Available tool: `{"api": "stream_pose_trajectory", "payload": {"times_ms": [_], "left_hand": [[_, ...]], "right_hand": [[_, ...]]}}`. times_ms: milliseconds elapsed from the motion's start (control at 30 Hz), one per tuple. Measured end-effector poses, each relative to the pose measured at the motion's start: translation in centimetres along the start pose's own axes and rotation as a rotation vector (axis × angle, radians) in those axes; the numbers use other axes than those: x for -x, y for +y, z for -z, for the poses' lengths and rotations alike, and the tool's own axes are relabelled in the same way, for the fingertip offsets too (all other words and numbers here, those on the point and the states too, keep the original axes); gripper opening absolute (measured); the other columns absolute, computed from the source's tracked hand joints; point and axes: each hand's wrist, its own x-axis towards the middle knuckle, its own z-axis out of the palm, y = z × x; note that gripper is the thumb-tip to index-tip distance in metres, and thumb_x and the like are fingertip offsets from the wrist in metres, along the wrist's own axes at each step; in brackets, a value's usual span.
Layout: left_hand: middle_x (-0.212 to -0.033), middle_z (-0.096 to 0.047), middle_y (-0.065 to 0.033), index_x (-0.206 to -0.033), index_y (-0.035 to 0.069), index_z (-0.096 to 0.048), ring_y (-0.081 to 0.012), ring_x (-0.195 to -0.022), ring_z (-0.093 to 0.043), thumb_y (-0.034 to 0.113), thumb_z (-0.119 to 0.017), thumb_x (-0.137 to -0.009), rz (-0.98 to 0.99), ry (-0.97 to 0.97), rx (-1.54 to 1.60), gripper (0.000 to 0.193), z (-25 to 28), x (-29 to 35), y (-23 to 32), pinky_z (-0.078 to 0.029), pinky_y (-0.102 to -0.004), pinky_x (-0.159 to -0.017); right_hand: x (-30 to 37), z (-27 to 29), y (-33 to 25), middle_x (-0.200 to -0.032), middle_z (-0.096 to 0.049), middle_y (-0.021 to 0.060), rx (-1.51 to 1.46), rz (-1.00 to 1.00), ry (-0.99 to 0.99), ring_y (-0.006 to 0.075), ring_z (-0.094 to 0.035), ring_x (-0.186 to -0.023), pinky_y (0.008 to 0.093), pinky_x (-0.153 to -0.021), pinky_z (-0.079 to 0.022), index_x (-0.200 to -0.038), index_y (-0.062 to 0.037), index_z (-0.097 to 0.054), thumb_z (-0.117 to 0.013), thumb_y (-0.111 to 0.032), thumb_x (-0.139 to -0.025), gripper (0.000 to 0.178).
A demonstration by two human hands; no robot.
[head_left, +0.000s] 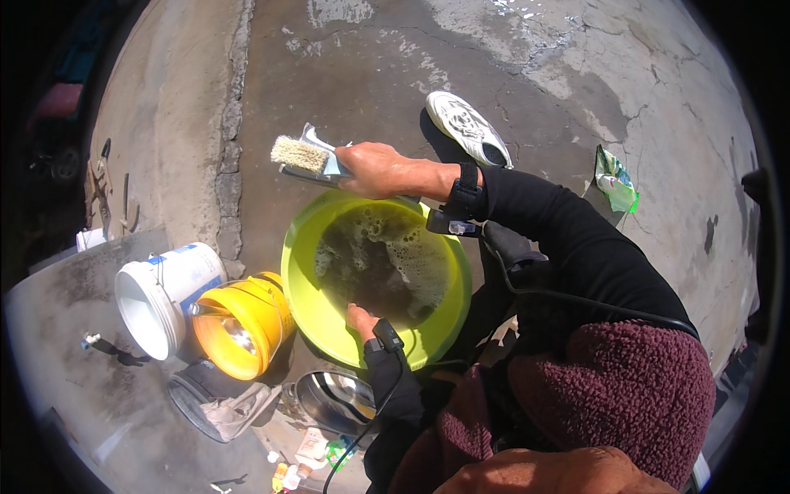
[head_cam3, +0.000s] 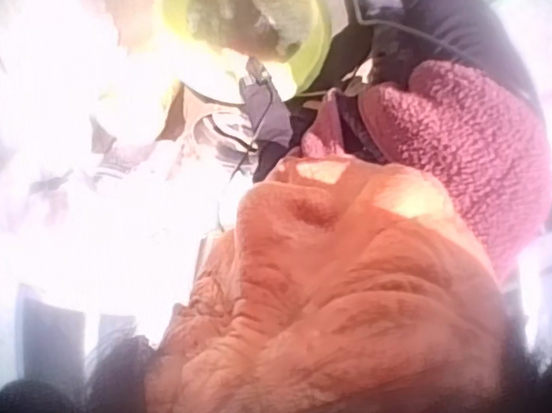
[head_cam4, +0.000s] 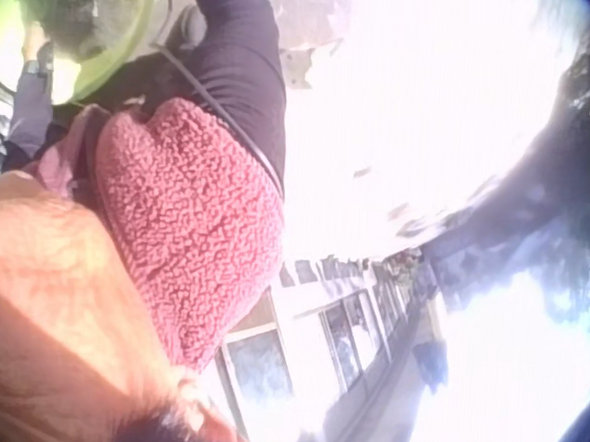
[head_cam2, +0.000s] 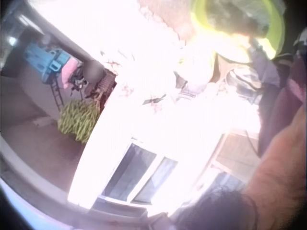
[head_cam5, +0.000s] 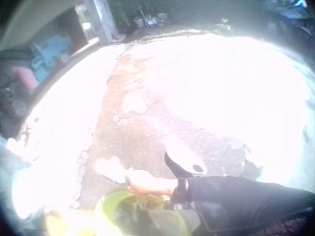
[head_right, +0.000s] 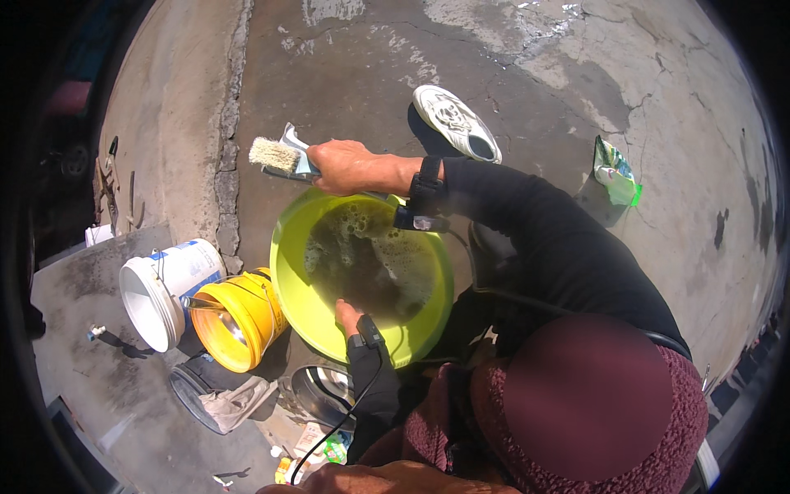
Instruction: The person scrubs a white sneaker with a brush and soapy water in a green basin. They rotate the shoe to clean the upper, laces, and sole, repeatedly dipping the brush into the basin.
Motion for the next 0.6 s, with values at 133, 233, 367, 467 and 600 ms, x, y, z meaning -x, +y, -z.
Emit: {"api": "stream_pose_trajectory", "payload": {"times_ms": [133,233,367,467,600], "left_hand": [[-0.106,-0.07,-0.0149,-0.107,0.0,-0.067,-0.0306,-0.103,-0.065,0.018,-0.054,-0.094,0.111,-0.677,0.497,0.026,-2.2,-0.2,0.0,-0.051,-0.0396,-0.091],[-0.106,-0.071,-0.0143,-0.103,0.002,-0.067,-0.0285,-0.104,-0.066,0.018,-0.052,-0.095,0.021,-0.838,0.704,0.024,-4.7,1.2,4.5,-0.053,-0.0395,-0.092],[-0.121,-0.066,-0.0177,-0.114,-0.003,-0.063,-0.0293,-0.12,-0.06,0.018,-0.043,-0.1,-0.245,-1.225,0.686,0.033,-8.2,5.3,15.1,-0.049,-0.0427,-0.104],[-0.128,-0.061,-0.0184,-0.12,-0.004,-0.06,-0.0281,-0.122,-0.058,0.02,-0.043,-0.101,-0.417,-1.04,0.408,0.034,-11.6,8.9,19.2,-0.048,-0.0422,-0.105],[-0.132,-0.058,-0.0168,-0.123,-0.003,-0.058,-0.0259,-0.121,-0.057,0.023,-0.045,-0.101,-0.403,-0.838,0.198,0.036,-13.4,11.0,20.7,-0.046,-0.038,-0.104]], "right_hand": [[0.2,-0.3,-0.4,-0.097,-0.067,0.0249,-0.011,0.051,-0.023,0.0429,-0.063,-0.097,0.0483,-0.08,-0.05,-0.107,0.0015,-0.059,-0.068,-0.019,-0.085,0.031],[0.3,-0.6,-0.7,-0.096,-0.067,0.0241,0.013,0.055,-0.02,0.042,-0.064,-0.096,0.0483,-0.08,-0.05,-0.105,0.0008,-0.06,-0.067,-0.018,-0.084,0.029],[0.4,-0.8,-1.1,-0.094,-0.068,0.0235,0.039,0.06,-0.018,0.0408,-0.065,-0.095,0.0483,-0.081,-0.051,-0.102,0.0004,-0.062,-0.065,-0.015,-0.082,0.026],[0.3,-0.8,-1.2,-0.094,-0.068,0.0238,0.052,0.056,-0.017,0.0412,-0.065,-0.094,0.0486,-0.081,-0.051,-0.102,0.0006,-0.063,-0.065,-0.014,-0.081,0.025],[0.3,-0.6,-1.1,-0.093,-0.069,0.0236,0.035,0.035,-0.008,0.0411,-0.066,-0.094,0.0489,-0.08,-0.051,-0.101,0.0003,-0.063,-0.064,-0.013,-0.081,0.024]]}}
